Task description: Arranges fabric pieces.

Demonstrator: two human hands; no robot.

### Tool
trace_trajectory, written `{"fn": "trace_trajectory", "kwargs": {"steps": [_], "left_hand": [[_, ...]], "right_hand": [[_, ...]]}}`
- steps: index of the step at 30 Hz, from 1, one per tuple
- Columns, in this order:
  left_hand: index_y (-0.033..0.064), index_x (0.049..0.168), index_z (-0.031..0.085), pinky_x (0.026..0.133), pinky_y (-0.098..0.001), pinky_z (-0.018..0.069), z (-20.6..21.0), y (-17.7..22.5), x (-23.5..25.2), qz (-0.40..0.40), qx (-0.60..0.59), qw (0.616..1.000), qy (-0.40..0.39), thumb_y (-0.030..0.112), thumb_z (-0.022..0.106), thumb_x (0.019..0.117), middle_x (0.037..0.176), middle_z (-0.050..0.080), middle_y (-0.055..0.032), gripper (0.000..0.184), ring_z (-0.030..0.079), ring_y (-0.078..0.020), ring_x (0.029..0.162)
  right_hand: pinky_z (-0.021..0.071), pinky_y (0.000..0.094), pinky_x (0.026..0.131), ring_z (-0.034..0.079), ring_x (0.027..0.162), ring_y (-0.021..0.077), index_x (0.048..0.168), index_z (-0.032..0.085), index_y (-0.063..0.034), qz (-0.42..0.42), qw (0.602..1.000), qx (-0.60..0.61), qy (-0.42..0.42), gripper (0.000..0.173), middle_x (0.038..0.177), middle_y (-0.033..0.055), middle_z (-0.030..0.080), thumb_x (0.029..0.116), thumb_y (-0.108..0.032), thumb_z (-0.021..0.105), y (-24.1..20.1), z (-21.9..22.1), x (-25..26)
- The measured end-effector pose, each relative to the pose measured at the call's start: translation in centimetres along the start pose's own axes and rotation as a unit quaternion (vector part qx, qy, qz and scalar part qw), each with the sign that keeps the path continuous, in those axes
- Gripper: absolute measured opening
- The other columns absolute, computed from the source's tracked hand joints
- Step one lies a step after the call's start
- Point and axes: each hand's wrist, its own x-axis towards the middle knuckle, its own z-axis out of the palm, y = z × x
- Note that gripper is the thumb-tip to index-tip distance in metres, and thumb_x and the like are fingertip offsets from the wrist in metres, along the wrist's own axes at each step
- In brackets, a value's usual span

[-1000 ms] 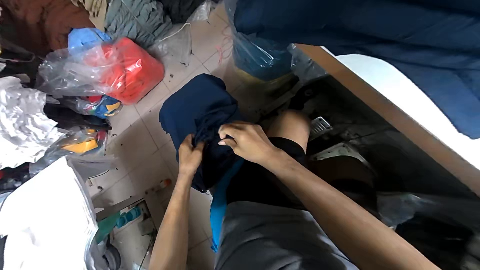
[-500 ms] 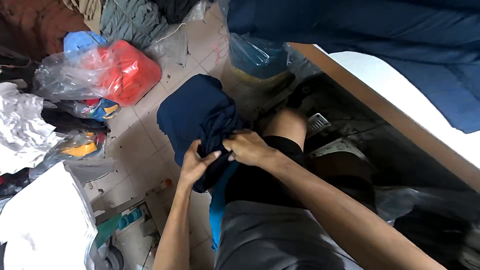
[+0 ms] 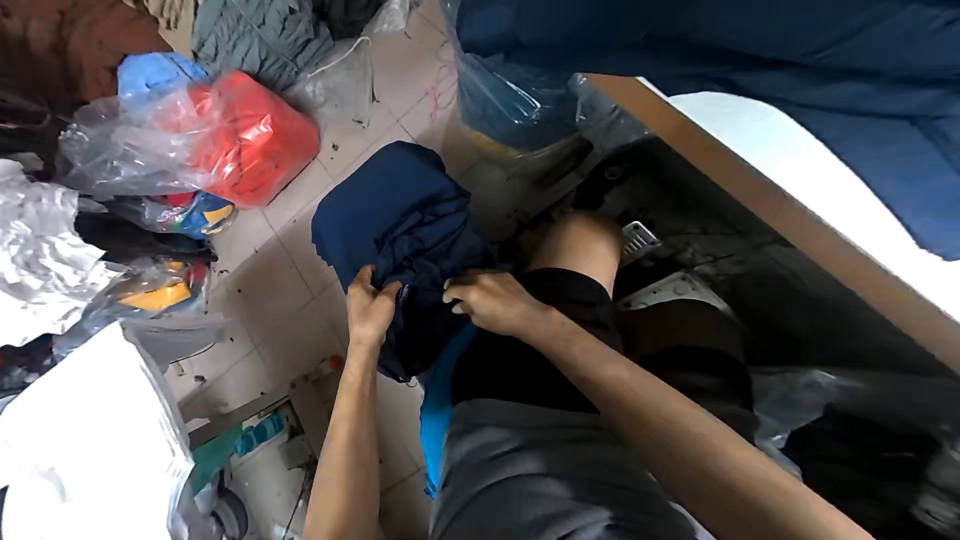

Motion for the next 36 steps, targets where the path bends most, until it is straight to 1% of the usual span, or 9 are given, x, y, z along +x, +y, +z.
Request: {"fn": "trace_trajectory", "kwargs": {"steps": [4, 8, 14, 19, 23, 26, 29, 32, 36], "left_hand": [[0.0007, 0.115, 0.068, 0.084, -0.0493, 0.0558, 0.3, -0.2, -0.1, 0.001, -0.005, 1.000, -0.004, 0.007, 0.072, 0.0882, 0.100, 0.071, -0.0151, 0.027, 0.069, -0.0238, 0.093], [0.0007, 0.115, 0.067, 0.079, -0.0503, 0.0556, 0.6, -0.1, -0.5, -0.012, 0.001, 1.000, -0.017, 0.006, 0.070, 0.0892, 0.098, 0.070, -0.0165, 0.026, 0.068, -0.0264, 0.090], [0.0138, 0.136, 0.058, 0.082, -0.0495, 0.0590, -1.6, -1.0, -2.5, 0.032, 0.018, 0.988, -0.147, 0.016, 0.072, 0.0931, 0.115, 0.071, -0.0116, 0.045, 0.070, -0.0242, 0.099], [0.0061, 0.142, 0.048, 0.096, -0.0526, 0.0545, 0.1, 0.0, -4.3, 0.090, 0.150, 0.977, -0.125, 0.025, 0.087, 0.0755, 0.130, 0.061, -0.0159, 0.079, 0.062, -0.0281, 0.116], [-0.0009, 0.110, 0.068, 0.079, -0.0597, 0.0554, 0.9, 0.8, -2.0, 0.061, 0.142, 0.988, 0.009, 0.015, 0.079, 0.0847, 0.094, 0.071, -0.0188, 0.032, 0.071, -0.0346, 0.088], [0.0061, 0.114, 0.071, 0.083, -0.0555, 0.0570, -1.1, -0.2, -0.5, -0.010, 0.037, 0.999, 0.014, 0.018, 0.078, 0.0886, 0.097, 0.073, -0.0126, 0.029, 0.071, -0.0267, 0.092], [0.0062, 0.117, 0.069, 0.082, -0.0511, 0.0569, -1.7, 0.0, -0.7, -0.030, -0.031, 0.999, 0.016, 0.015, 0.076, 0.0902, 0.101, 0.073, -0.0125, 0.029, 0.070, -0.0239, 0.093], [0.0049, 0.117, 0.068, 0.085, -0.0468, 0.0571, -1.5, 0.2, -0.7, -0.032, -0.060, 0.998, 0.011, 0.012, 0.075, 0.0904, 0.103, 0.073, -0.0118, 0.029, 0.070, -0.0208, 0.095], [0.0068, 0.117, 0.068, 0.083, -0.0470, 0.0575, -1.8, 0.1, -0.9, -0.034, -0.049, 0.998, 0.009, 0.013, 0.076, 0.0898, 0.102, 0.073, -0.0110, 0.029, 0.070, -0.0212, 0.094]], "right_hand": [[0.0317, 0.0592, 0.117, 0.034, 0.150, 0.0379, 0.149, 0.055, -0.0281, 0.032, 0.983, -0.119, -0.133, 0.061, 0.164, 0.0153, 0.036, 0.0925, -0.040, 0.075, -0.5, 2.1, 0.8], [0.0232, 0.0658, 0.118, 0.013, 0.157, 0.0395, 0.146, 0.059, -0.0272, 0.038, 0.967, -0.153, -0.200, 0.061, 0.172, 0.0125, 0.016, 0.0926, -0.055, 0.069, -0.9, 2.2, 1.2], [0.0387, 0.0583, 0.112, 0.057, 0.129, 0.0351, 0.113, 0.075, -0.0089, 0.021, 0.982, -0.087, -0.167, 0.036, 0.122, 0.0128, 0.071, 0.0915, -0.038, 0.076, -2.6, -2.7, 1.7], [0.0503, 0.0551, 0.093, 0.068, 0.101, 0.0330, 0.102, 0.074, -0.0087, 0.006, 0.989, -0.088, -0.116, 0.021, 0.096, 0.0118, 0.072, 0.0931, -0.028, 0.074, -5.1, -6.3, 3.8], [0.0560, 0.0544, 0.087, 0.071, 0.100, 0.0307, 0.106, 0.075, -0.0117, -0.019, 0.999, -0.016, 0.039, 0.013, 0.102, 0.0097, 0.074, 0.0946, -0.015, 0.071, -4.3, -5.7, 2.7], [0.0602, 0.0485, 0.081, 0.072, 0.096, 0.0238, 0.093, 0.074, -0.0123, -0.060, 0.983, -0.006, 0.172, 0.003, 0.101, 0.0033, 0.075, 0.0922, -0.014, 0.072, -2.3, -3.8, 0.6], [0.0584, 0.0553, 0.081, 0.072, 0.094, 0.0317, 0.099, 0.077, -0.0100, -0.002, 0.999, -0.019, 0.030, 0.009, 0.095, 0.0108, 0.075, 0.0946, -0.013, 0.070, -1.6, -1.4, -0.2], [0.0397, 0.0559, 0.113, 0.050, 0.138, 0.0362, 0.132, 0.069, -0.0101, 0.054, 0.988, -0.067, -0.131, 0.038, 0.148, 0.0144, 0.056, 0.0977, -0.026, 0.070, -0.1, 2.0, 0.9], [0.0393, 0.0551, 0.112, 0.044, 0.141, 0.0357, 0.118, 0.074, -0.0078, 0.038, 0.980, -0.111, -0.163, 0.033, 0.149, 0.0128, 0.054, 0.0931, -0.029, 0.075, -0.1, 1.8, 1.6]]}}
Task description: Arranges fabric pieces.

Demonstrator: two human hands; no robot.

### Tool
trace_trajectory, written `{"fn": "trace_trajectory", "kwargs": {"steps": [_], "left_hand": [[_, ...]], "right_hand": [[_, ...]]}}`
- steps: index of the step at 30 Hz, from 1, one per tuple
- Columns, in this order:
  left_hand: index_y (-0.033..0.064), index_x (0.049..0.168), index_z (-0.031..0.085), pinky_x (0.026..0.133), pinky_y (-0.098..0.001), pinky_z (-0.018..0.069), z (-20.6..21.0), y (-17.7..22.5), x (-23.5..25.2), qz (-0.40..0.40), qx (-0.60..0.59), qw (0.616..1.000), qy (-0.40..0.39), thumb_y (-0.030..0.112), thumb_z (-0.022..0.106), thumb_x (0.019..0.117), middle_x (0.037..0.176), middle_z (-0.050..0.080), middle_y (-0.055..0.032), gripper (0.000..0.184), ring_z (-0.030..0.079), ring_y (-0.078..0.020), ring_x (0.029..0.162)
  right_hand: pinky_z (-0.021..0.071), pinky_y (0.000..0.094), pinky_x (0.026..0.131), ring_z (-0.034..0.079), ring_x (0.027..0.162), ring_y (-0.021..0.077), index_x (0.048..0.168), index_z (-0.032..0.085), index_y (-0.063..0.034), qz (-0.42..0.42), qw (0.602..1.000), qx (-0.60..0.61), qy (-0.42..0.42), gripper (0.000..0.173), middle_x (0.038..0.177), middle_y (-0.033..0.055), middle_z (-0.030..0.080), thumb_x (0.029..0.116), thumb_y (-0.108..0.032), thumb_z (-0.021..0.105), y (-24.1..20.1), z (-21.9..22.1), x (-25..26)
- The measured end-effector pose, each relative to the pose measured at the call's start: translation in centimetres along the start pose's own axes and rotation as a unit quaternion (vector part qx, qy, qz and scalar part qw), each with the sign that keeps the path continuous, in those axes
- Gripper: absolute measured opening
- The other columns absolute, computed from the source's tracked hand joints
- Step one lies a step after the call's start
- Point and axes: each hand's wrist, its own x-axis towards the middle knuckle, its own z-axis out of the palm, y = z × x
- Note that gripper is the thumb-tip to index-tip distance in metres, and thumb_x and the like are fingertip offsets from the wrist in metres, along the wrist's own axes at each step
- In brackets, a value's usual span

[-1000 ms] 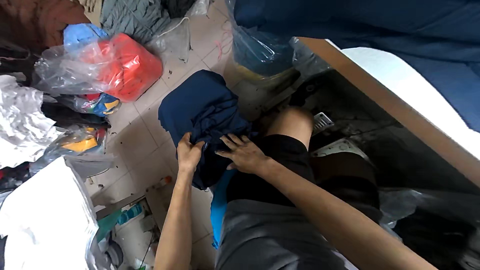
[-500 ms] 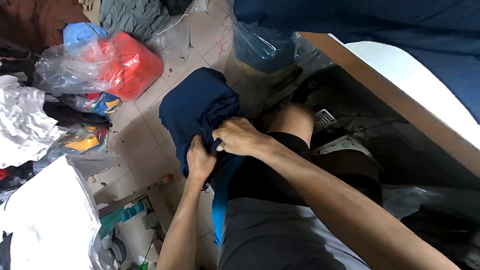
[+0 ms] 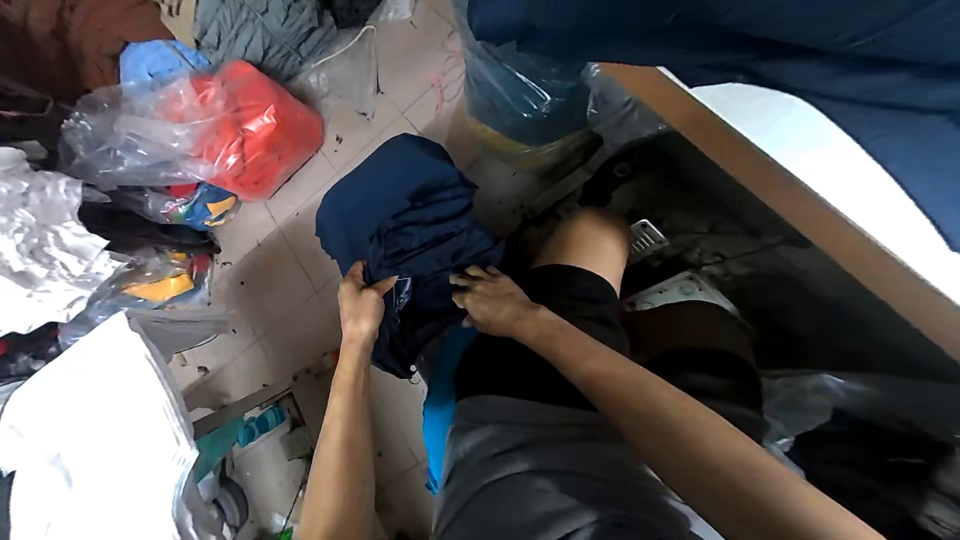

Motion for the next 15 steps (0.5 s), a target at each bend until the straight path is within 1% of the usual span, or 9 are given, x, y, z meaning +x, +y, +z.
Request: {"fn": "trace_trajectory", "kwargs": {"steps": [1, 3, 4, 6, 9, 11, 12, 13, 15], "left_hand": [[0.0070, 0.118, 0.067, 0.083, -0.0478, 0.0574, -0.1, 0.0, 0.0, 0.001, 0.004, 1.000, -0.004, 0.012, 0.076, 0.0898, 0.103, 0.073, -0.0115, 0.030, 0.070, -0.0219, 0.095], [0.0075, 0.120, 0.067, 0.081, -0.0483, 0.0575, -0.1, -0.2, -0.1, 0.012, 0.016, 1.000, -0.013, 0.012, 0.076, 0.0897, 0.103, 0.072, -0.0121, 0.032, 0.070, -0.0229, 0.093], [0.0076, 0.120, 0.067, 0.080, -0.0479, 0.0576, -0.1, -0.3, -0.3, 0.023, 0.024, 0.999, -0.023, 0.012, 0.076, 0.0895, 0.102, 0.072, -0.0119, 0.032, 0.070, -0.0226, 0.092], [0.0074, 0.125, 0.064, 0.082, -0.0477, 0.0585, -0.3, -0.3, -0.6, 0.067, 0.048, 0.994, -0.069, 0.015, 0.077, 0.0895, 0.104, 0.072, -0.0115, 0.038, 0.071, -0.0213, 0.093], [0.0128, 0.143, 0.049, 0.091, -0.0457, 0.0581, -0.5, 0.1, -1.9, 0.137, 0.099, 0.975, -0.143, 0.025, 0.082, 0.0825, 0.123, 0.067, -0.0096, 0.070, 0.067, -0.0183, 0.109], [0.0084, 0.145, 0.044, 0.094, -0.0523, 0.0553, 0.9, 0.8, -2.9, 0.145, 0.177, 0.970, -0.086, 0.028, 0.087, 0.0750, 0.131, 0.060, -0.0157, 0.085, 0.063, -0.0279, 0.116], [0.0034, 0.143, 0.046, 0.092, -0.0566, 0.0549, 1.9, 1.1, -3.1, 0.144, 0.216, 0.965, -0.035, 0.030, 0.089, 0.0754, 0.130, 0.060, -0.0202, 0.084, 0.063, -0.0345, 0.115], [-0.0010, 0.136, 0.051, 0.087, -0.0586, 0.0559, 2.9, 1.3, -3.0, 0.148, 0.242, 0.959, 0.020, 0.029, 0.089, 0.0762, 0.123, 0.063, -0.0229, 0.077, 0.066, -0.0385, 0.108], [-0.0046, 0.119, 0.064, 0.077, -0.0603, 0.0559, 3.7, 1.5, -1.6, 0.151, 0.238, 0.956, 0.083, 0.020, 0.083, 0.0777, 0.101, 0.071, -0.0226, 0.052, 0.071, -0.0400, 0.090]], "right_hand": [[0.0410, 0.0553, 0.111, 0.049, 0.137, 0.0351, 0.114, 0.074, -0.0076, -0.013, 1.000, 0.015, 0.022, 0.028, 0.140, 0.0121, 0.061, 0.0919, -0.024, 0.077, 0.1, -0.6, -0.3], [0.0466, 0.0559, 0.105, 0.063, 0.117, 0.0347, 0.101, 0.075, -0.0067, -0.049, 0.991, 0.062, 0.106, 0.017, 0.110, 0.0126, 0.073, 0.0909, -0.020, 0.078, 0.1, -2.2, -1.3], [0.0497, 0.0555, 0.101, 0.069, 0.105, 0.0348, 0.097, 0.075, -0.0066, -0.065, 0.983, 0.076, 0.152, 0.015, 0.096, 0.0131, 0.074, 0.0911, -0.020, 0.077, 0.0, -3.0, -1.6], [0.0541, 0.0549, 0.091, 0.071, 0.088, 0.0346, 0.093, 0.073, -0.0059, -0.079, 0.972, 0.080, 0.208, 0.014, 0.081, 0.0133, 0.071, 0.0929, -0.020, 0.075, -0.6, -5.1, -1.6], [0.0547, 0.0537, 0.087, 0.071, 0.085, 0.0345, 0.092, 0.072, -0.0041, -0.093, 0.965, 0.063, 0.236, 0.012, 0.079, 0.0136, 0.071, 0.0948, -0.016, 0.072, -1.5, -7.8, -0.8], [0.0538, 0.0527, 0.084, 0.070, 0.083, 0.0343, 0.091, 0.072, -0.0036, -0.101, 0.965, 0.055, 0.235, 0.012, 0.078, 0.0138, 0.070, 0.0936, -0.015, 0.073, -2.1, -9.0, -0.3], [0.0537, 0.0517, 0.082, 0.070, 0.081, 0.0333, 0.089, 0.072, -0.0045, -0.108, 0.963, 0.054, 0.241, 0.011, 0.077, 0.0130, 0.070, 0.0918, -0.015, 0.074, -2.3, -9.2, 0.0], [0.0539, 0.0508, 0.082, 0.069, 0.081, 0.0322, 0.088, 0.072, -0.0053, -0.113, 0.960, 0.055, 0.249, 0.010, 0.076, 0.0119, 0.069, 0.0909, -0.015, 0.075, -2.4, -9.2, 0.1], [0.0552, 0.0482, 0.083, 0.070, 0.082, 0.0306, 0.088, 0.072, -0.0062, -0.120, 0.939, 0.081, 0.311, 0.007, 0.078, 0.0106, 0.070, 0.0901, -0.011, 0.075, -2.4, -8.4, 0.0]]}}
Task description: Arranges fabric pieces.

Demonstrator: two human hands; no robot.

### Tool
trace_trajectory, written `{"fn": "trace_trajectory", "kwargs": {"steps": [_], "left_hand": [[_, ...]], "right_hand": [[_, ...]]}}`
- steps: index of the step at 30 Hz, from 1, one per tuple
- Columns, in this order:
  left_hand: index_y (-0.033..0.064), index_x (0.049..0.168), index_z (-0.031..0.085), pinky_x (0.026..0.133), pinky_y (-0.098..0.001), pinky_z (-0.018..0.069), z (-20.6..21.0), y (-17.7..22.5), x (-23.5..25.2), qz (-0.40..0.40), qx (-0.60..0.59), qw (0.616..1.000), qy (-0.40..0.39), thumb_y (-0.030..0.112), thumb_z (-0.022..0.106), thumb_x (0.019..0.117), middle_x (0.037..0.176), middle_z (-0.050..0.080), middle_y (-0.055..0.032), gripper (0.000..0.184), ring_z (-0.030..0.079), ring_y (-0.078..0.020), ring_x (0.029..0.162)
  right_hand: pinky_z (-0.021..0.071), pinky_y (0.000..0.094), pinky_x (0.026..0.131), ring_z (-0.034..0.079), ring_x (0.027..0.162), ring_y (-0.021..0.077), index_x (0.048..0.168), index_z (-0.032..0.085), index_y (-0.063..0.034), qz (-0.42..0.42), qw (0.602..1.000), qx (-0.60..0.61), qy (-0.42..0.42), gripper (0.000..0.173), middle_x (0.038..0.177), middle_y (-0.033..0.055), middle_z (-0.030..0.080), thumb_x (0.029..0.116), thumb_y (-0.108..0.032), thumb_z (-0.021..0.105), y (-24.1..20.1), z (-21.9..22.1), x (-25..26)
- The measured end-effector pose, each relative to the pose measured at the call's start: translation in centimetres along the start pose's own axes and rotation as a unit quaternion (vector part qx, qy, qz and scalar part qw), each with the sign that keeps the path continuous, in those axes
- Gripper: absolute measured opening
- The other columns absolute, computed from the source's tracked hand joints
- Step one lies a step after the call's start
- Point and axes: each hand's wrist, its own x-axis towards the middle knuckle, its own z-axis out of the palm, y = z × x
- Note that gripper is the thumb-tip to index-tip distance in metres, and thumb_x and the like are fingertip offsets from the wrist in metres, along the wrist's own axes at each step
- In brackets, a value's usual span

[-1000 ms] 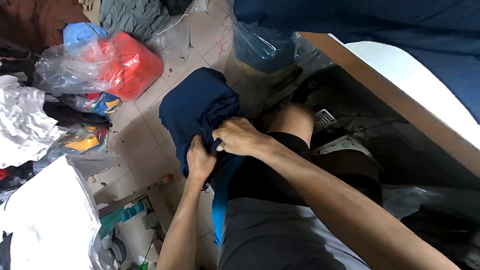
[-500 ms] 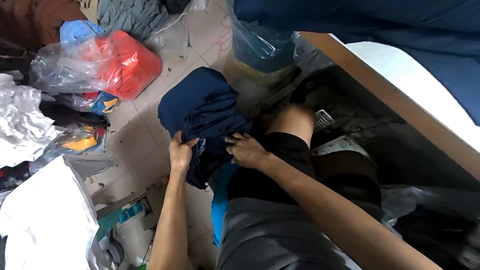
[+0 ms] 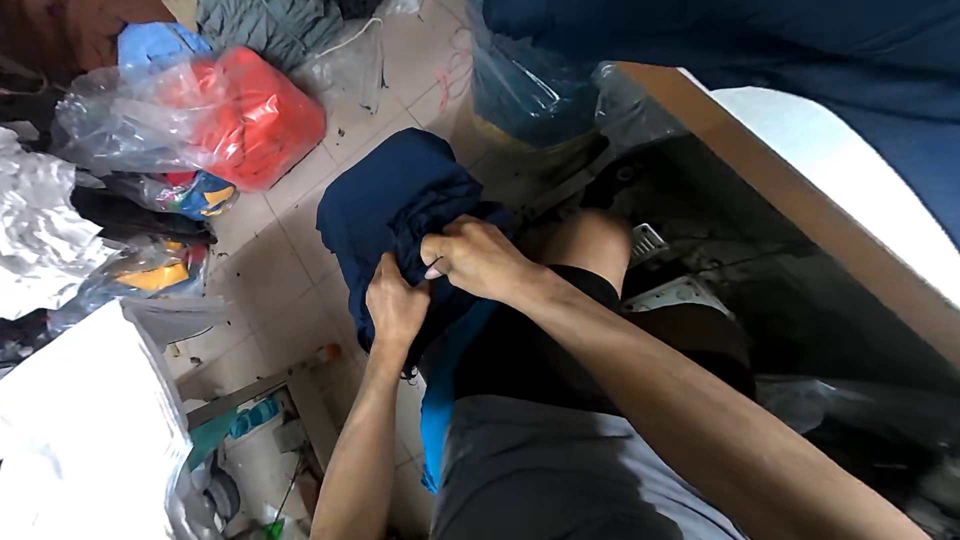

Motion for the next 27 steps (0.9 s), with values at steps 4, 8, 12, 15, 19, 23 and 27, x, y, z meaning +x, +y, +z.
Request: {"fn": "trace_trajectory", "kwargs": {"steps": [4, 8, 12, 15, 19, 23, 27], "left_hand": [[0.0020, 0.116, 0.068, 0.079, -0.0593, 0.0552, -1.3, -1.4, 2.1, -0.055, -0.056, 0.996, -0.037, 0.022, 0.082, 0.0832, 0.092, 0.073, -0.0165, 0.041, 0.072, -0.0331, 0.088], [0.0043, 0.117, 0.067, 0.083, -0.0569, 0.0553, -1.5, -1.3, 2.6, -0.081, -0.091, 0.991, -0.062, 0.025, 0.086, 0.0824, 0.095, 0.073, -0.0146, 0.045, 0.072, -0.0290, 0.091], [0.0037, 0.117, 0.067, 0.085, -0.0569, 0.0555, -1.6, -1.6, 2.7, -0.081, -0.091, 0.990, -0.078, 0.024, 0.087, 0.0812, 0.095, 0.073, -0.0151, 0.046, 0.072, -0.0298, 0.092], [0.0042, 0.120, 0.066, 0.088, -0.0553, 0.0558, -1.7, -2.3, 2.9, -0.080, -0.101, 0.987, -0.096, 0.025, 0.087, 0.0820, 0.099, 0.074, -0.0148, 0.049, 0.072, -0.0276, 0.096], [0.0087, 0.133, 0.057, 0.088, -0.0493, 0.0583, -2.5, -3.1, 1.3, -0.024, -0.156, 0.975, -0.155, 0.030, 0.079, 0.0898, 0.108, 0.072, -0.0115, 0.053, 0.071, -0.0210, 0.099], [0.0098, 0.150, 0.040, 0.098, -0.0540, 0.0533, -2.4, -2.3, -0.5, 0.016, -0.082, 0.986, -0.146, 0.033, 0.089, 0.0753, 0.137, 0.058, -0.0161, 0.093, 0.060, -0.0299, 0.122], [-0.0055, 0.124, 0.062, 0.078, -0.0606, 0.0562, 0.5, -1.0, 0.5, 0.020, 0.024, 0.999, 0.025, 0.023, 0.084, 0.0737, 0.106, 0.070, -0.0236, 0.062, 0.071, -0.0407, 0.094]], "right_hand": [[0.0575, 0.0406, 0.076, 0.067, 0.082, 0.0234, 0.087, 0.071, -0.0097, 0.000, 0.989, 0.040, 0.141, 0.009, 0.079, 0.0043, 0.068, 0.0924, -0.017, 0.071, 0.3, 1.9, -3.1], [0.0481, 0.0556, 0.105, 0.061, 0.126, 0.0355, 0.121, 0.073, -0.0094, 0.095, 0.977, -0.026, -0.188, 0.026, 0.130, 0.0145, 0.068, 0.0968, -0.015, 0.069, 2.4, 6.2, -5.5], [0.0322, 0.0576, 0.118, 0.036, 0.149, 0.0342, 0.128, 0.069, -0.0076, 0.124, 0.931, -0.105, -0.327, 0.040, 0.160, 0.0130, 0.042, 0.0968, -0.033, 0.071, 4.0, 7.2, -4.7], [0.0430, 0.0557, 0.110, 0.057, 0.130, 0.0345, 0.111, 0.074, -0.0056, 0.114, 0.954, -0.052, -0.273, 0.023, 0.132, 0.0140, 0.066, 0.0924, -0.018, 0.075, 3.0, 3.8, -3.4], [0.0533, 0.0588, 0.089, 0.070, 0.096, 0.0371, 0.101, 0.074, -0.0063, 0.107, 0.980, -0.005, -0.166, 0.013, 0.093, 0.0152, 0.073, 0.0924, -0.016, 0.075, 1.1, 0.0, -0.9], [0.0527, 0.0545, 0.091, 0.071, 0.095, 0.0330, 0.105, 0.073, -0.0070, 0.092, 0.981, -0.021, -0.170, 0.012, 0.092, 0.0125, 0.073, 0.0950, -0.014, 0.071, -0.1, -0.9, 1.2], [0.0557, 0.0493, 0.085, 0.071, 0.089, 0.0304, 0.094, 0.073, -0.0063, 0.038, 0.999, 0.014, -0.027, 0.005, 0.085, 0.0110, 0.072, 0.0894, -0.008, 0.075, -0.2, 0.6, -0.1]]}}
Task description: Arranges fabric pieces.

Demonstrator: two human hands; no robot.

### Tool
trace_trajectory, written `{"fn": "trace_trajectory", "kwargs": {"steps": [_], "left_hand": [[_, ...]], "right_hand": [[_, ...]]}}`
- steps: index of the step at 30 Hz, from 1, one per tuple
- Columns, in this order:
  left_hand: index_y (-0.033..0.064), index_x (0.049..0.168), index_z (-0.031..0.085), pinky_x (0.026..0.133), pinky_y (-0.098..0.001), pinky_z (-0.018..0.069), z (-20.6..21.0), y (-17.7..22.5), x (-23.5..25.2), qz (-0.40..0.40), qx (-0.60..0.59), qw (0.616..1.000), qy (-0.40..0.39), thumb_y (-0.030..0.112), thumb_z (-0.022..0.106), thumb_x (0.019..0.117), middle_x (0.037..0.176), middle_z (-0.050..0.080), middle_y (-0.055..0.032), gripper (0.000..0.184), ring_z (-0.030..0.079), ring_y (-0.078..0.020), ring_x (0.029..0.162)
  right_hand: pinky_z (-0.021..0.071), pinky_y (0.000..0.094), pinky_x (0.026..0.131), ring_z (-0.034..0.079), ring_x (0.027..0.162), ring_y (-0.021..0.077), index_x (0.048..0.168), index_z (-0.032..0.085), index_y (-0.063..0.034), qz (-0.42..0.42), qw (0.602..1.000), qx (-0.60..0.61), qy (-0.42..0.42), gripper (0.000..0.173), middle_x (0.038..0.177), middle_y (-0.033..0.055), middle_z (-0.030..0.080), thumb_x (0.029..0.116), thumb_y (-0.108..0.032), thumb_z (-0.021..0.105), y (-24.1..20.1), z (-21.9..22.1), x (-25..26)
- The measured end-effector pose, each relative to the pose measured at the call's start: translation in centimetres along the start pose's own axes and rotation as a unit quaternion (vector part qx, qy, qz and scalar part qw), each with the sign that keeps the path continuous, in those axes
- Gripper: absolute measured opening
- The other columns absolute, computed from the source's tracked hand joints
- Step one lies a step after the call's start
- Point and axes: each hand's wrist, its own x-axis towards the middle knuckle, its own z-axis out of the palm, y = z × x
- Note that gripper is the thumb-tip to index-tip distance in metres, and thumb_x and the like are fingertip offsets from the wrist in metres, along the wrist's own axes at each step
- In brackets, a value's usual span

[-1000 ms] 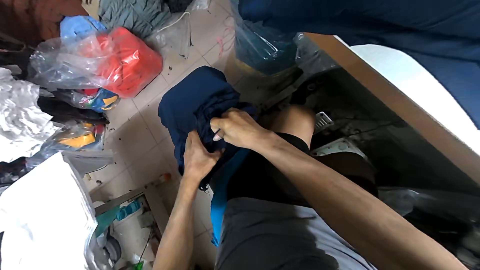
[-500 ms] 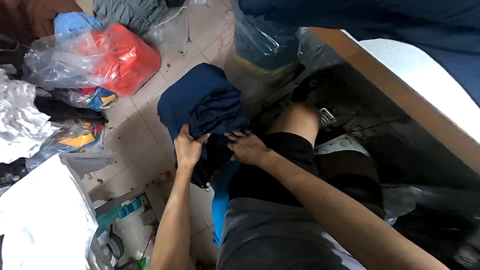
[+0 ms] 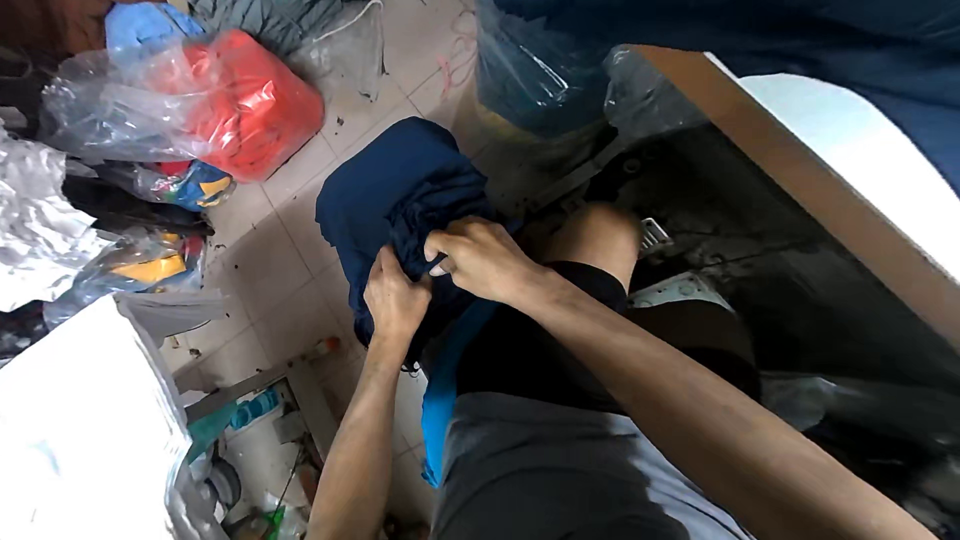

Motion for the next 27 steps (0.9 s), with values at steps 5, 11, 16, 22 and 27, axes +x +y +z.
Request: {"fn": "trace_trajectory", "kwargs": {"steps": [5, 11, 16, 22, 27], "left_hand": [[0.0020, 0.117, 0.066, 0.077, -0.0609, 0.0547, -1.5, -0.9, 2.1, -0.062, -0.051, 0.995, -0.054, 0.020, 0.082, 0.0790, 0.092, 0.072, -0.0179, 0.046, 0.072, -0.0357, 0.088], [0.0023, 0.116, 0.066, 0.078, -0.0616, 0.0538, -1.5, -0.9, 2.4, -0.064, -0.055, 0.993, -0.080, 0.020, 0.085, 0.0775, 0.094, 0.072, -0.0181, 0.047, 0.071, -0.0357, 0.089], [0.0038, 0.128, 0.061, 0.089, -0.0574, 0.0555, -2.3, -2.3, 1.9, -0.040, -0.103, 0.983, -0.144, 0.024, 0.082, 0.0844, 0.104, 0.073, -0.0165, 0.053, 0.071, -0.0297, 0.099], [0.0017, 0.151, 0.038, 0.097, -0.0589, 0.0526, -2.3, -1.0, -0.8, 0.006, -0.022, 0.988, -0.153, 0.039, 0.090, 0.0728, 0.137, 0.057, -0.0236, 0.101, 0.060, -0.0383, 0.122], [-0.0018, 0.121, 0.064, 0.072, -0.0641, 0.0545, -0.7, -0.4, 1.3, -0.043, 0.007, 0.998, -0.055, 0.022, 0.083, 0.0768, 0.092, 0.072, -0.0226, 0.053, 0.071, -0.0421, 0.084]], "right_hand": [[0.0597, 0.0493, 0.080, 0.071, 0.091, 0.0288, 0.089, 0.073, -0.0080, 0.034, 0.999, 0.016, -0.009, 0.009, 0.090, 0.0099, 0.072, 0.0907, -0.016, 0.076, 2.2, 3.8, -4.1], [0.0420, 0.0563, 0.109, 0.063, 0.120, 0.0365, 0.106, 0.076, -0.0050, 0.119, 0.951, -0.056, -0.279, 0.019, 0.116, 0.0166, 0.072, 0.0985, -0.019, 0.066, 3.3, 6.9, -3.5], [0.0538, 0.0573, 0.088, 0.069, 0.100, 0.0365, 0.106, 0.070, -0.0032, 0.155, 0.974, 0.035, -0.163, 0.022, 0.098, 0.0169, 0.071, 0.1034, -0.024, 0.062, 1.4, 0.8, -1.3], [0.0546, 0.0550, 0.084, 0.070, 0.097, 0.0344, 0.105, 0.069, -0.0037, 0.112, 0.983, 0.011, -0.148, 0.019, 0.096, 0.0152, 0.071, 0.1028, -0.021, 0.062, -0.6, -0.4, 1.4], [0.0582, 0.0452, 0.081, 0.069, 0.092, 0.0279, 0.092, 0.069, -0.0057, 0.019, 0.998, 0.037, 0.057, 0.009, 0.089, 0.0096, 0.069, 0.0945, -0.014, 0.071, 1.0, 2.4, -1.4]]}}
